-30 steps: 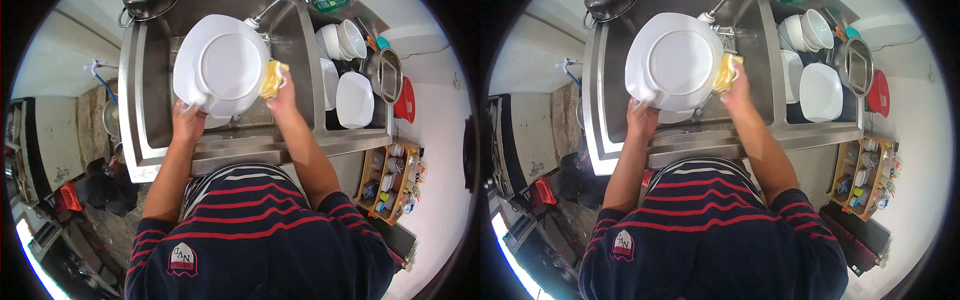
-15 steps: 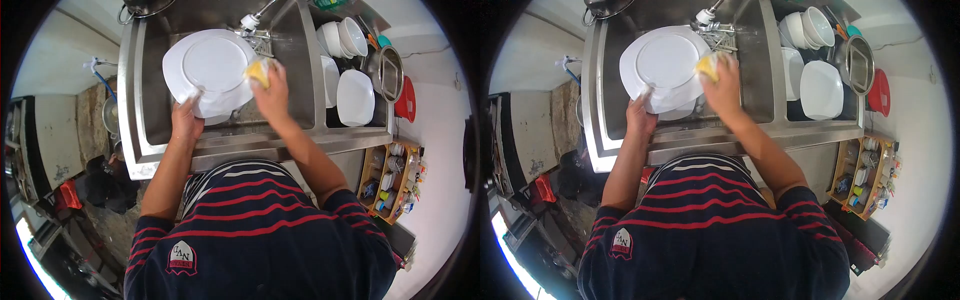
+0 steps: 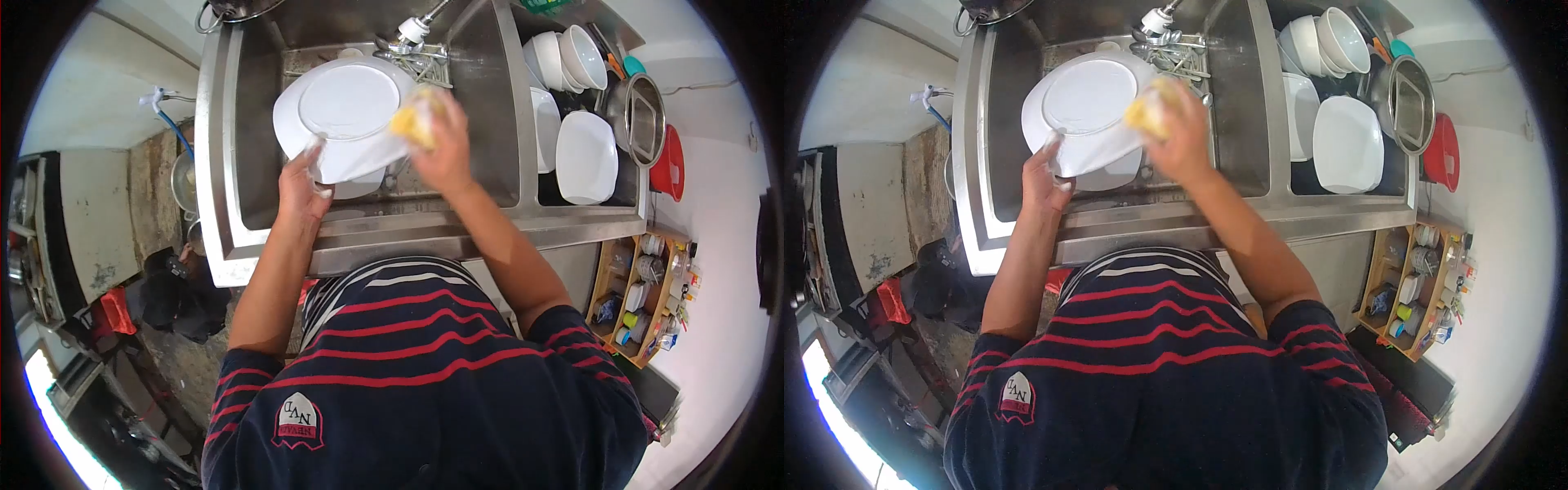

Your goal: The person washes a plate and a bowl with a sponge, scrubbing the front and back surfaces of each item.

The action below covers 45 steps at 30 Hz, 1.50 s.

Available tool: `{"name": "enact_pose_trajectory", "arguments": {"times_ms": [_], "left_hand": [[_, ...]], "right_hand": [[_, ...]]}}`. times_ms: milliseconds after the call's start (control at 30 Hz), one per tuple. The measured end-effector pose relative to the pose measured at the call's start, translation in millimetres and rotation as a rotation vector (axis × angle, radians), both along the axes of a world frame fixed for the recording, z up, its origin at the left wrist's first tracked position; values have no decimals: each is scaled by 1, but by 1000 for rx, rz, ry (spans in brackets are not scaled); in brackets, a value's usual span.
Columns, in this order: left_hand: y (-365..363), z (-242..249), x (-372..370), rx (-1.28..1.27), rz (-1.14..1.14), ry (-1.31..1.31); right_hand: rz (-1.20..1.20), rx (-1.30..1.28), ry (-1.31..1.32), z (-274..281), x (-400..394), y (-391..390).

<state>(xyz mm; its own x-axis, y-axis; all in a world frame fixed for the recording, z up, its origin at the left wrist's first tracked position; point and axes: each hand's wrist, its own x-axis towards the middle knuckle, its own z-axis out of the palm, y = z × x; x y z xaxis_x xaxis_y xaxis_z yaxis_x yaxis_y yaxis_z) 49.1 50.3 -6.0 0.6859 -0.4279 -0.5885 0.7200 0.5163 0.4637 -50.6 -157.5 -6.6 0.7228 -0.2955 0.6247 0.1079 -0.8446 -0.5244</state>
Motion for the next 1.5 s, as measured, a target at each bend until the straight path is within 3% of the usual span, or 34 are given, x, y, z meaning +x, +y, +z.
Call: {"name": "enact_pose_trajectory", "arguments": {"times_ms": [133, 200, 267, 367, 400, 467, 500, 533, 600, 733, 967, 1033, 1167, 1233, 1367, 1433, 1467, 1500], "left_hand": [[6, 8, 3, 63, -64, -89], [10, 34, 5, 359, -198, -360], [24, 23, 23, 442, -339, -506], [29, 21, 47, 829, -732, -1028], [23, 22, 46, 837, -747, -1040], [6, 21, 43, 1167, -1026, -1435], [2, 14, 42, 1236, -1169, -1495], [-1, 8, 41, 1235, -1186, -1506], [-4, -9, 38, 1161, -1440, -1859], [4, -56, 45, 1077, -1645, -2030], [17, -106, 64, 1020, -1761, -2211], [14, -103, 61, 1160, -1946, -2068], [5, -105, 57, 1175, -2010, -2111], [-3, -104, 53, 1262, -2151, -1969], [-5, -113, 55, 1246, -2190, -1934], [-1, -118, 61, 1110, -1934, -2020], [-5, -117, 61, 1087, -1927, -2049], [-11, -112, 59, 1134, -1766, -1895]], "right_hand": [[-135, 290, 82, -24, -6, -50], [-188, 480, 74, -32, -19, -67], [-203, 441, 71, -30, -38, -75], [-295, 529, 71, -39, -44, -78], [-306, 543, 60, -36, -42, -77], [-301, 397, 51, -30, -36, -80], [-300, 379, 52, -30, -36, -80], [-316, 389, 46, -31, -36, -80], [-322, 382, 96, -32, -39, -80], [-360, 397, 74, -32, -41, -86], [-387, 397, 61, -35, -40, -83], [-381, 395, 86, -35, -39, -81], [-372, 395, 133, -33, -37, -78], [-343, 425, 115, -34, -37, -75], [-287, 440, 65, -31, -38, -72], [-249, 535, 59, -26, -40, -72], [-200, 628, 53, -22, -42, -73], [-223, 614, 47, -19, -41, -71]]}}
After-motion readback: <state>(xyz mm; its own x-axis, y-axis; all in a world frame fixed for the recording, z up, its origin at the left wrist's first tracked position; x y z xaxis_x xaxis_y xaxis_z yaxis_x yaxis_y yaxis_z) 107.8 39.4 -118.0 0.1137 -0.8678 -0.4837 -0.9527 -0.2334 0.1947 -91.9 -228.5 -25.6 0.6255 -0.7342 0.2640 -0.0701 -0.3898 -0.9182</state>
